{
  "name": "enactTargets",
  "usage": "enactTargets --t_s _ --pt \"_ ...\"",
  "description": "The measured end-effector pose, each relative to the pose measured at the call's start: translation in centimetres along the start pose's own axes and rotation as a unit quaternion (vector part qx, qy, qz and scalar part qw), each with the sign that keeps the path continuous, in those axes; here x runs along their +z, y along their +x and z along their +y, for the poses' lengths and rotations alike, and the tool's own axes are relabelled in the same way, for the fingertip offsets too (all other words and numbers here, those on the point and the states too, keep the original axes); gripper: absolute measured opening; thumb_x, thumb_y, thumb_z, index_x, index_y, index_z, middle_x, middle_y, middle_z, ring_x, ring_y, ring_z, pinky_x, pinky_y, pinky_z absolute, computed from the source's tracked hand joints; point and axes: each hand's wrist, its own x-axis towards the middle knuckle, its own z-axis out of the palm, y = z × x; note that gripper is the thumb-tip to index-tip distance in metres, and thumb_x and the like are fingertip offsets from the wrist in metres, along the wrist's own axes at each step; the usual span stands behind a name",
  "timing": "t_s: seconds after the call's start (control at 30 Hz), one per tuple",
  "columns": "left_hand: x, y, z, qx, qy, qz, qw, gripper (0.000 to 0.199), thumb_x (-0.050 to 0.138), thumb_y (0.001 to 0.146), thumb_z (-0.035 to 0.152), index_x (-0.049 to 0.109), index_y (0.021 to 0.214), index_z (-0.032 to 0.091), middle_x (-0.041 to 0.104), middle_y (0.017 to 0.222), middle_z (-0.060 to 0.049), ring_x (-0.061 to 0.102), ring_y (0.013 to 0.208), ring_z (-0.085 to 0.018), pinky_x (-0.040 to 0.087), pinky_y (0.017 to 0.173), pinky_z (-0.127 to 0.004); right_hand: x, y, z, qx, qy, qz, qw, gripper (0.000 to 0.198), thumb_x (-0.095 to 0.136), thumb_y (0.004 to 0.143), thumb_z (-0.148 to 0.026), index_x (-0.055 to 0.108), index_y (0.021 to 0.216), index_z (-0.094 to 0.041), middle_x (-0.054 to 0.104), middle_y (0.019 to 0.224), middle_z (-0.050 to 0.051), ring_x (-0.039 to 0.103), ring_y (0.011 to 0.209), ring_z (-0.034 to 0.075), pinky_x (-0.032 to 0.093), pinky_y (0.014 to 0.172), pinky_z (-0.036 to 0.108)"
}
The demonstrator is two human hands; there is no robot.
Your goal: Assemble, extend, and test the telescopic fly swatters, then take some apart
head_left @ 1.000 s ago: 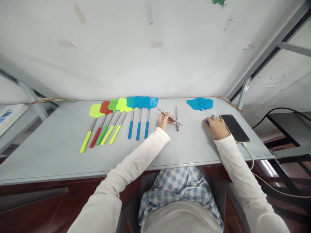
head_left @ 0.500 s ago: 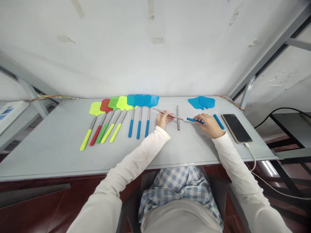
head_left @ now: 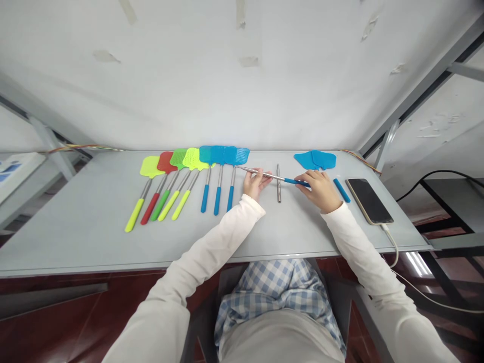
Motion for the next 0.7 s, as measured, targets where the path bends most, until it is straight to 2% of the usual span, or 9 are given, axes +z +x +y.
enactTargets --t_s 0.1,0.2,0.4,0.53,0.7 --pt "-0.1 0.0 0.0 -0.012 -0.010 -0.017 1.000 0.026 0.067 0.080 0.038 0.052 0.090 0.019 0.071 0.088 -0.006 0.070 0.093 -0.018 0.052 0.090 -0.035 -0.3 0.1 -0.1 0.008 -0.014 0.009 1.000 0.023 0.044 0.093 -0.029 0.063 0.102 -0.021 0.064 0.097 0.008 0.055 0.091 0.024 0.032 0.080 0.035" --pt "-0.2 0.0 0.2 -0.034 -0.009 -0.042 0.998 0.027 0.066 0.081 0.040 0.057 0.092 0.017 0.072 0.089 -0.007 0.070 0.088 -0.018 0.053 0.088 -0.033 -0.5 0.3 -0.1 0.013 -0.024 0.021 0.999 0.025 0.043 0.094 -0.032 0.063 0.104 -0.020 0.064 0.099 0.009 0.054 0.092 0.025 0.031 0.078 0.035" --pt "0.0 -0.6 -0.2 -0.093 0.058 -0.142 0.984 0.037 0.071 0.075 0.046 0.065 0.098 0.017 0.073 0.088 -0.009 0.071 0.084 -0.021 0.055 0.079 -0.033 -0.4 0.8 -0.9 -0.013 0.006 0.015 1.000 0.025 0.042 0.095 -0.033 0.062 0.105 -0.022 0.064 0.101 0.008 0.056 0.095 0.023 0.031 0.080 0.035" --pt "0.0 -0.6 -0.3 -0.090 0.063 -0.150 0.983 0.042 0.071 0.073 0.049 0.066 0.103 0.019 0.073 0.095 -0.009 0.071 0.086 -0.022 0.055 0.077 -0.033 -0.3 0.9 -1.3 -0.005 0.032 0.025 0.999 0.024 0.044 0.094 -0.035 0.063 0.101 -0.022 0.065 0.099 0.007 0.058 0.091 0.021 0.032 0.080 0.034" --pt "0.1 -0.6 0.0 -0.085 0.054 -0.157 0.982 0.036 0.072 0.074 0.041 0.065 0.099 0.017 0.073 0.094 -0.010 0.070 0.090 -0.022 0.053 0.086 -0.036 -0.7 1.5 -1.4 0.000 0.108 0.028 0.994 0.028 0.047 0.092 -0.041 0.065 0.098 -0.021 0.065 0.095 0.007 0.059 0.084 0.020 0.035 0.079 0.034"
